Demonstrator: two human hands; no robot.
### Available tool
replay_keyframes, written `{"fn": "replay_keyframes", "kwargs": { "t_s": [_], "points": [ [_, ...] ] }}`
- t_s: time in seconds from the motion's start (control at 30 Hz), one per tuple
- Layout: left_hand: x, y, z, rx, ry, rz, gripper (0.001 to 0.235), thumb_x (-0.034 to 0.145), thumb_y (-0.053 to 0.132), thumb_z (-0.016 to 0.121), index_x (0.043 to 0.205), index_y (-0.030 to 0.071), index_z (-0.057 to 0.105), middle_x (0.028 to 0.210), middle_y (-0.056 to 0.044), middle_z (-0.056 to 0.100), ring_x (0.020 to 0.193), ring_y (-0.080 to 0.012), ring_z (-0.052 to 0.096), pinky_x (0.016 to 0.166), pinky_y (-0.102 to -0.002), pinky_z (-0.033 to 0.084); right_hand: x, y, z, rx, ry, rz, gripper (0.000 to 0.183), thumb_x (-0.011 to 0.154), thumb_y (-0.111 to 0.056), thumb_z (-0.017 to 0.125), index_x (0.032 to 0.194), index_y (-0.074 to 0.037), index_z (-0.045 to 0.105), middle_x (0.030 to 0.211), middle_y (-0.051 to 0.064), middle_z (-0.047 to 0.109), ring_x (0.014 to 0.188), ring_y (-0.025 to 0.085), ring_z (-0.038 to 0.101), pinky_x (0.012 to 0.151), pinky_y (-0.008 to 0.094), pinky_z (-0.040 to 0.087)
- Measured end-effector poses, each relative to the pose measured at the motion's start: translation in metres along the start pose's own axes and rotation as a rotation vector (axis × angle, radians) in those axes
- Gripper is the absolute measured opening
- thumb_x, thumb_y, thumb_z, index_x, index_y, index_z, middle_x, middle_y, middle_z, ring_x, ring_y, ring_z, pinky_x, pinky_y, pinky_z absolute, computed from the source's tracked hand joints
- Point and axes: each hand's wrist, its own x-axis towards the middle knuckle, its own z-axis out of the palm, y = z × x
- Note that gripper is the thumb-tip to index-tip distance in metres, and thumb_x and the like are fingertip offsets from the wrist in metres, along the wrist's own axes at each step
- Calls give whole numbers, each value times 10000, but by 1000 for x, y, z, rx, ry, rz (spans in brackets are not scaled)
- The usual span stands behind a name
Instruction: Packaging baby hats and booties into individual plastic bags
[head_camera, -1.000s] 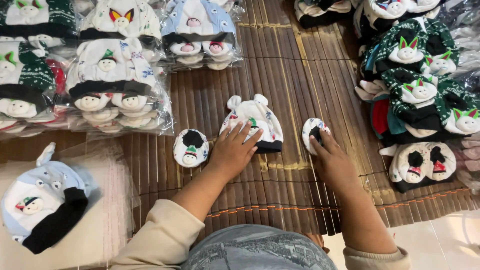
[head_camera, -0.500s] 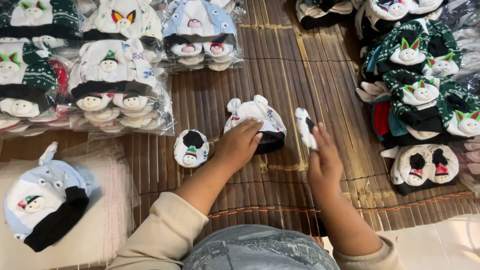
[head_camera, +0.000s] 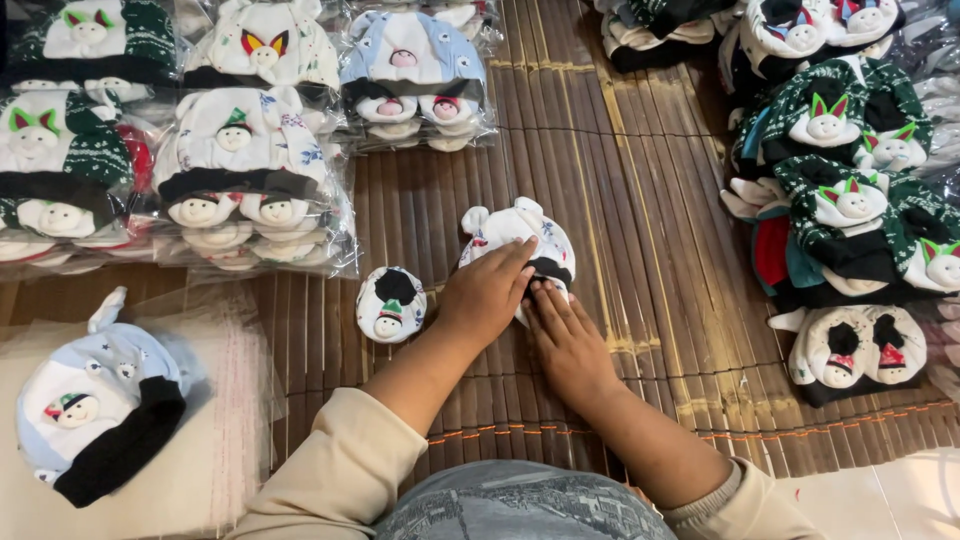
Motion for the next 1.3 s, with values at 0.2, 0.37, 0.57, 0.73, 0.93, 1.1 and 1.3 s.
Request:
{"fn": "replay_keyframes", "kwargs": {
  "t_s": [0.2, 0.37, 0.57, 0.73, 0.93, 1.1, 1.3],
  "points": [
    [0, -3, 26, 489, 344, 341, 419, 999, 395, 588, 1372, 214, 652, 1146, -67, 712, 1016, -234, 716, 849, -364, 584, 4, -7, -2, 2, -1, -52, 285, 971, -86, 542, 1200, -19, 698, 1258, 244, 665, 1261, 433, 621, 1067, 519, 490],
    [-8, 2, 20, 567, 318, 422, 425, 991, 347, 627, 1370, 155, 646, 1169, -112, 703, 1015, -266, 723, 833, -388, 599, -24, 6, 24, -239, -161, 168, 338, 956, -376, 560, 1101, -100, 688, 1141, 148, 644, 1169, 341, 598, 1093, 537, 331],
    [-18, -1, 24, 589, 286, 422, 435, 1002, 323, 607, 1392, 132, 621, 1203, -123, 690, 1025, -266, 717, 855, -407, 594, -17, 3, 21, -185, -196, 177, 403, 958, -441, 584, 1187, -112, 625, 1075, 155, 611, 1127, 366, 577, 1067, 570, 285],
    [-29, -8, 13, 560, 230, 418, 453, 1006, 176, 573, 1453, 109, 567, 1264, -164, 656, 1128, -321, 680, 960, -458, 548, -7, 5, -3, -32, -64, 107, 404, 870, -296, 633, 1226, -106, 648, 1107, 153, 625, 1115, 347, 609, 1081, 567, 307],
    [-48, -22, 12, 426, 114, 316, 563, 954, 115, 572, 1512, 134, 501, 1360, -203, 602, 1298, -383, 587, 1109, -515, 445, 24, -3, -34, 133, 107, 67, 267, 822, -178, 675, 1067, -89, 734, 945, 97, 667, 931, 325, 667, 916, 492, 453],
    [-53, -32, 21, 354, 80, 248, 587, 938, 181, 601, 1516, 173, 502, 1384, -213, 601, 1352, -394, 548, 1157, -524, 394, 65, -27, -26, 143, 130, 0, 214, 795, -172, 667, 995, -136, 735, 833, 29, 619, 864, 246, 642, 930, 488, 429],
    [-71, -49, 60, 527, -27, 150, 593, 1034, 287, 445, 1613, 217, 335, 1517, -188, 509, 1497, -317, 387, 1276, -444, 196, 119, -77, -6, 441, 74, -109, 331, 934, -292, 651, 1157, -59, 721, 1061, 176, 720, 1022, 350, 700, 867, 460, 514]
  ]
}}
